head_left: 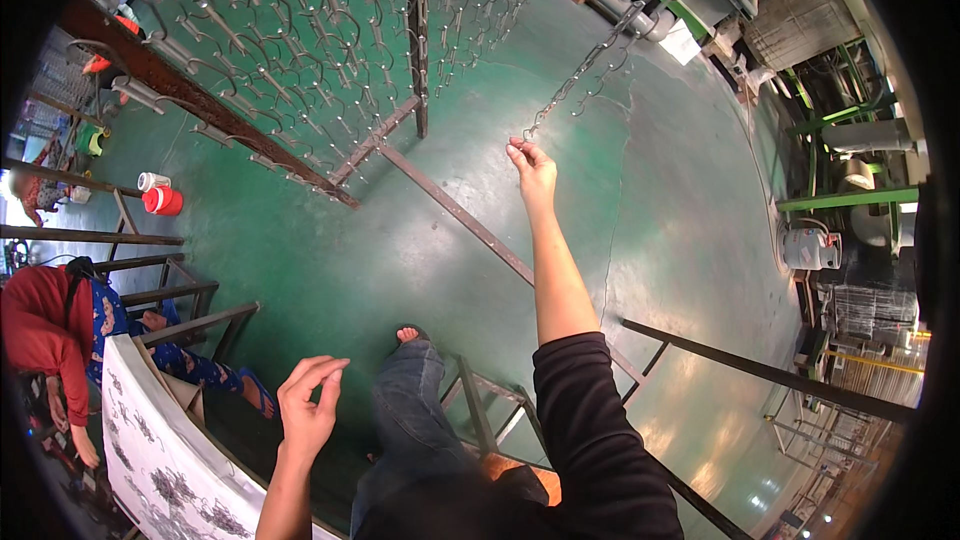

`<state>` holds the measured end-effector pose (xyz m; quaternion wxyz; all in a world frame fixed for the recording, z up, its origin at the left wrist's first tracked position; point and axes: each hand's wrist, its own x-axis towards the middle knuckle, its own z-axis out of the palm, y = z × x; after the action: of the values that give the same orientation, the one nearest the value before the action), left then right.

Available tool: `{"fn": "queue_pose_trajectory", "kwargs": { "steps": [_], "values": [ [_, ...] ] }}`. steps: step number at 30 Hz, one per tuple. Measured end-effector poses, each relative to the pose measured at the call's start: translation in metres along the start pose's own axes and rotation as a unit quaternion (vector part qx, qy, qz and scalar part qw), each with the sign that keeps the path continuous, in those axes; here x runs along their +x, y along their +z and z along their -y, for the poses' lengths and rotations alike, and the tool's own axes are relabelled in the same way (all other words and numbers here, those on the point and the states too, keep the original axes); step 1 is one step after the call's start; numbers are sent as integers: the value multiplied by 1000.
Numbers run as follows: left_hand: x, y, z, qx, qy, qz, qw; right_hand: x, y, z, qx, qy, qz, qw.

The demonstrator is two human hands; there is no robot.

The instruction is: The person sits at a table and repeatedly picks up small metal hooks, linking them together by hand. They occasionally place the growing chain onto a nearby metal rack. Other workers are visible at the same table performing similar tasks.

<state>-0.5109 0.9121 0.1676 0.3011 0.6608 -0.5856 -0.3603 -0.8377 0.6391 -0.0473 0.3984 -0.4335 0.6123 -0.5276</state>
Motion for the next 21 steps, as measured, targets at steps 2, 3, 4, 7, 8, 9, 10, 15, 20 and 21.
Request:
{"fn": "queue_pose_trajectory", "kwargs": {
  "steps": [2, 3, 4, 7, 8, 9, 10, 15, 20, 21],
  "values": [
    [4, 6, 1, -6, 3, 11, 1000, -3, -1, -1, 9, -3, 0, 1000],
    [6, 9, 2, -6, 6, 16, 1000, -4, -1, -3, 23, -15, 7, 1000],
    [8, 12, 3, -7, 9, 20, 1000, -4, -1, -4, 19, -4, 5, 1000],
    [14, 19, 4, -5, 16, 32, 999, -5, -2, -7, 33, -1, 16, 999],
    [16, 21, 4, -4, 20, 35, 999, -6, -2, -7, 36, 4, 19, 999],
    [18, 24, 4, -5, 23, 39, 999, -7, -2, -6, 34, 27, 16, 999],
    [20, 28, 4, -6, 25, 42, 999, -8, -2, -5, 31, 10, 22, 999],
    [18, 39, 3, -10, 30, 68, 997, -24, -5, 10, -19, 33, 19, 999],
    [21, 48, 4, -13, 39, 76, 996, -28, -9, 27, -48, 18, 16, 999],
    [22, 49, 4, -11, 41, 77, 996, -26, -8, 30, -48, 18, 18, 998]
  ]
}}
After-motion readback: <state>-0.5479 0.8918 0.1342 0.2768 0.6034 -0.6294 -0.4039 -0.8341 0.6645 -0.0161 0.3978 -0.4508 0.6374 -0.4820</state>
